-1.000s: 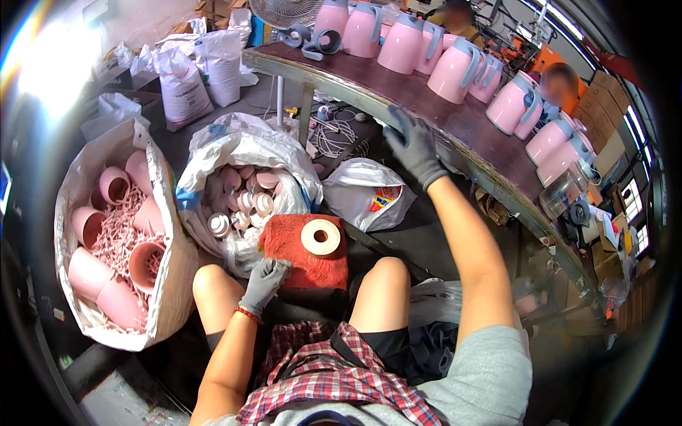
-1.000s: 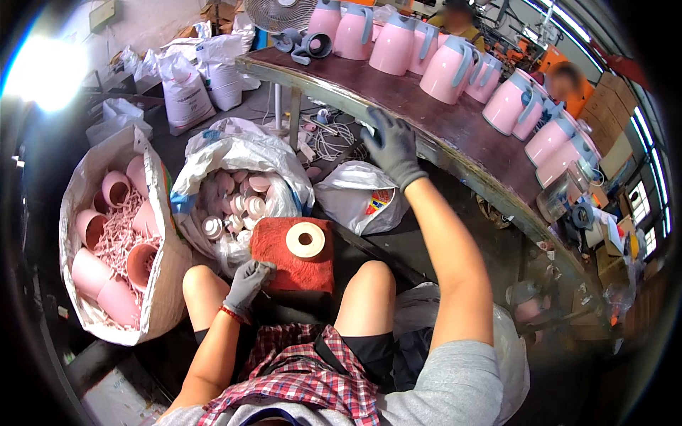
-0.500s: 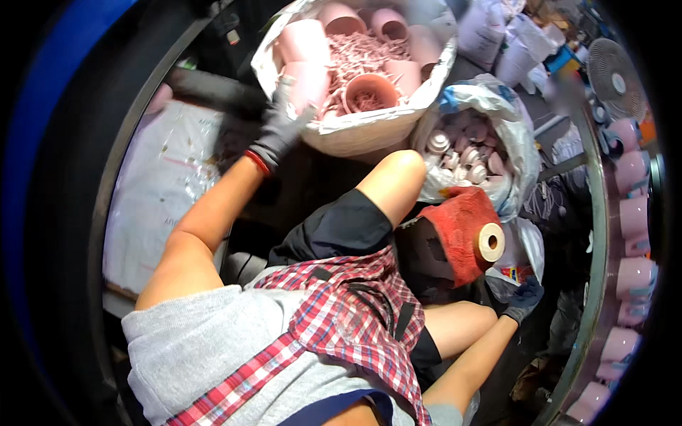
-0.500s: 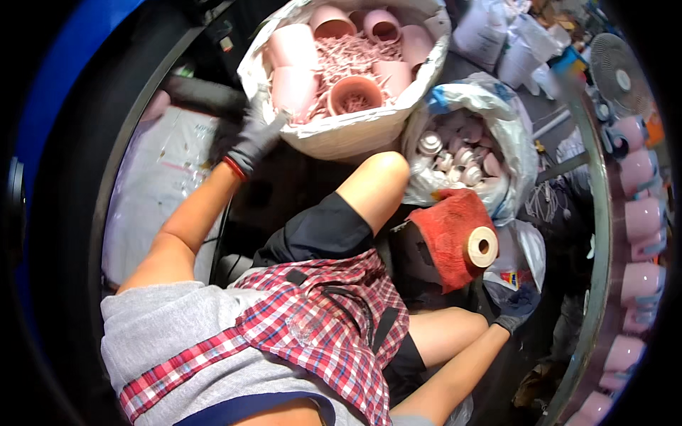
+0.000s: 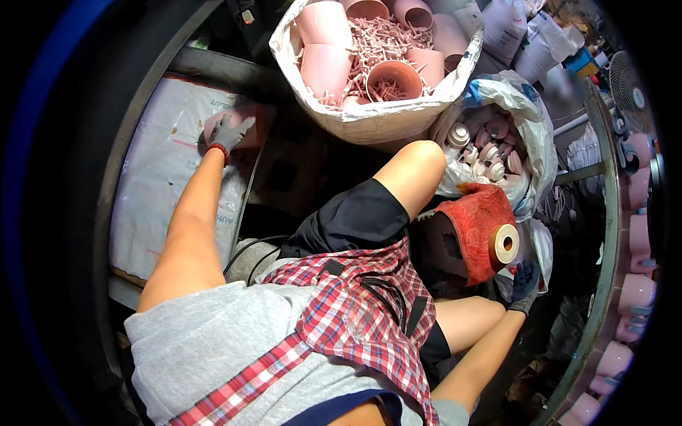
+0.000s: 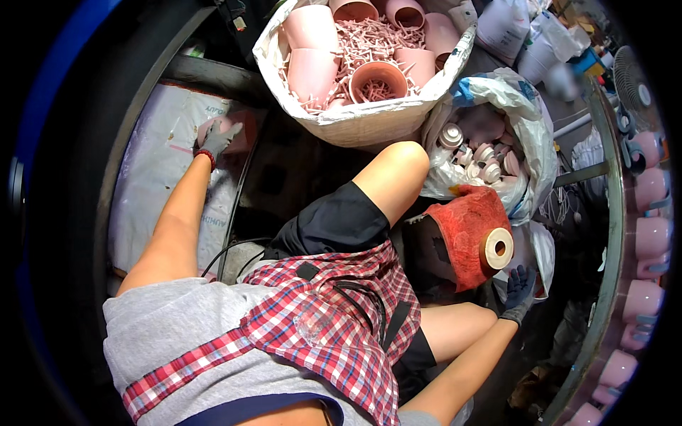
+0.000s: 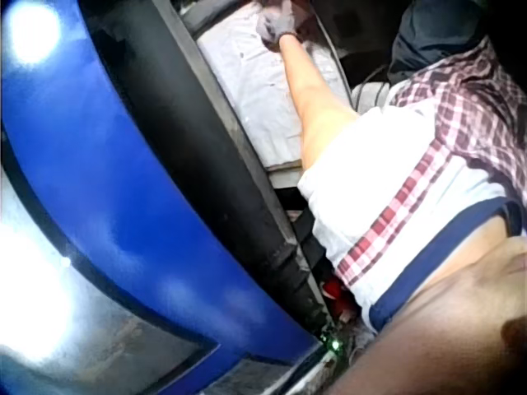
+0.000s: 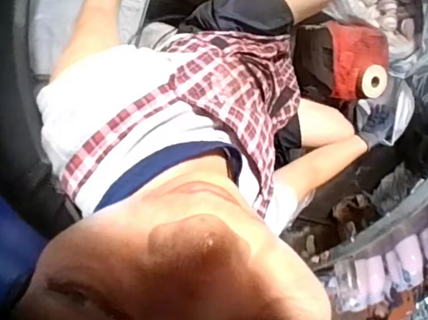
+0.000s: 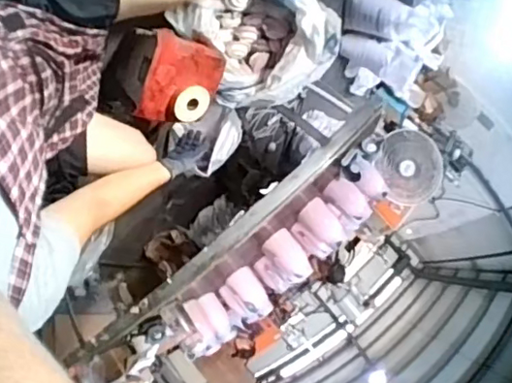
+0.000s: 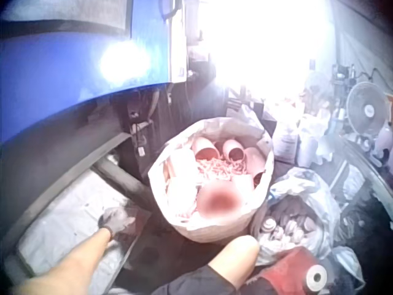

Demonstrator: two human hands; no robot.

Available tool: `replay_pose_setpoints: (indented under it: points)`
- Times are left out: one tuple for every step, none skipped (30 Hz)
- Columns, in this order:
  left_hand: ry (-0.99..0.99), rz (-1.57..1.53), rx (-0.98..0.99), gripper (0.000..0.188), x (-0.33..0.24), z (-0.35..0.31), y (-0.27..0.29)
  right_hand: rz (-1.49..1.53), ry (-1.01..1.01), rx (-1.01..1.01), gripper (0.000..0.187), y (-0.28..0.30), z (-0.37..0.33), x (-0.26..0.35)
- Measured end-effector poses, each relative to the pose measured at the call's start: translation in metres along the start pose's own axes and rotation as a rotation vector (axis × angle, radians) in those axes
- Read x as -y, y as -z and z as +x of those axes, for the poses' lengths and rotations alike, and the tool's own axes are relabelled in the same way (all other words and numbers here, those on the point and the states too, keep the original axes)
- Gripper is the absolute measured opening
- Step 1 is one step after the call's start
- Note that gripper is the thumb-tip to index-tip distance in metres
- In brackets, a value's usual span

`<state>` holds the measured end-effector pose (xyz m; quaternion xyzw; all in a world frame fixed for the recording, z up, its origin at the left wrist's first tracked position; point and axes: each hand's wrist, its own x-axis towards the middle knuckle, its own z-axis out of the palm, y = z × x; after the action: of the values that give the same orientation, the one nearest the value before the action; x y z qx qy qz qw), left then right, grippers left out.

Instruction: The person assembles plastic pitchers by inserting a grey inner component and a top spout piece into a pink pitcher body, then places the assembled item on a table.

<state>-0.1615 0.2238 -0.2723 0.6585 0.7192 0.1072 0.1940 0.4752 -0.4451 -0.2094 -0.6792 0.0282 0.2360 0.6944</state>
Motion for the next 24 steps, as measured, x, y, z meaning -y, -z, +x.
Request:
replay_pose_setpoints:
  points:
    - [0.078, -0.025, -0.066, 0.102, -0.005, 0.002, 0.001, -0.008, -0.013, -0.011, 0.044, -0.002, -0.001, 0.000]
    - [0.156, -0.050, -0.133, 0.102, -0.010, 0.006, 0.004, -0.016, -0.027, -0.021, 0.045, -0.005, -0.003, -0.001]
    - [0.233, -0.075, -0.190, 0.103, -0.017, 0.006, 0.003, -0.029, -0.039, -0.039, 0.046, -0.004, -0.008, 0.000]
    - [0.321, -0.105, -0.211, 0.102, -0.034, -0.007, 0.013, -0.015, -0.055, -0.083, 0.047, 0.000, -0.012, 0.000]
    - [0.395, -0.113, -0.241, 0.102, -0.033, -0.014, 0.017, -0.047, -0.048, -0.078, 0.048, 0.002, -0.013, 0.001]
    - [0.469, -0.123, -0.270, 0.103, -0.032, -0.021, 0.021, -0.078, -0.042, -0.074, 0.048, 0.006, -0.015, 0.000]
    - [0.526, -0.103, -0.307, 0.105, -0.012, -0.015, 0.020, -0.103, -0.043, -0.061, 0.049, 0.002, -0.017, -0.001]
    - [0.509, -0.160, -0.223, 0.104, 0.004, -0.010, 0.016, -0.112, -0.043, -0.095, 0.051, 0.000, -0.020, 0.002]
    - [0.489, -0.216, -0.136, 0.103, 0.021, -0.002, 0.009, -0.125, -0.043, -0.104, 0.053, 0.000, -0.023, 0.004]
    - [0.445, -0.287, -0.121, 0.102, 0.037, 0.011, 0.000, -0.136, -0.043, -0.113, 0.054, 0.002, -0.028, 0.004]
    - [0.399, -0.361, -0.100, 0.101, 0.050, 0.024, -0.012, -0.148, -0.040, -0.125, 0.055, 0.005, -0.033, 0.005]
    - [0.333, -0.451, -0.157, 0.101, 0.065, 0.040, -0.023, -0.167, -0.053, -0.142, 0.055, 0.006, -0.037, 0.006]
    - [0.279, -0.536, -0.231, 0.100, 0.093, 0.056, -0.029, -0.188, -0.071, -0.139, 0.056, 0.001, -0.036, 0.006]
    - [0.174, -0.498, -0.165, 0.072, 0.148, 0.077, -0.009, -0.205, -0.102, -0.093, 0.057, -0.017, -0.019, -0.001]
    - [0.131, -0.349, -0.086, 0.062, 0.145, 0.087, -0.013, -0.220, -0.116, -0.102, 0.057, -0.019, -0.019, 0.000]
    - [0.075, -0.202, 0.000, 0.053, 0.134, 0.095, -0.013, -0.231, -0.126, -0.122, 0.057, -0.016, -0.024, 0.003]
    - [0.023, -0.053, 0.079, 0.046, 0.127, 0.097, -0.011, -0.242, -0.139, -0.137, 0.057, -0.014, -0.028, 0.005]
    - [-0.069, 0.094, 0.030, 0.032, 0.116, 0.090, -0.007, -0.252, -0.120, -0.102, 0.058, -0.018, -0.027, 0.006]
    - [-0.118, -0.001, -0.004, 0.028, 0.127, 0.090, -0.010, -0.261, -0.104, -0.066, 0.058, -0.025, -0.024, 0.006]
    - [-0.162, -0.093, -0.042, 0.025, 0.132, 0.080, -0.009, -0.270, -0.090, -0.024, 0.058, -0.034, -0.019, 0.005]
    - [-0.200, -0.179, -0.098, 0.021, 0.147, 0.072, 0.003, -0.274, -0.075, 0.037, 0.058, -0.048, -0.009, 0.003]
    - [-0.318, -0.408, 0.071, 0.010, 0.087, 0.056, -0.002, -0.249, -0.014, -0.042, 0.057, -0.027, -0.025, 0.012]
    - [-0.320, -0.507, 0.077, 0.008, 0.055, 0.042, 0.021, -0.212, 0.037, -0.065, 0.057, -0.021, -0.029, 0.017]
    - [-0.307, -0.599, 0.065, 0.006, 0.039, 0.028, 0.049, -0.177, 0.081, -0.064, 0.057, -0.025, -0.027, 0.021]
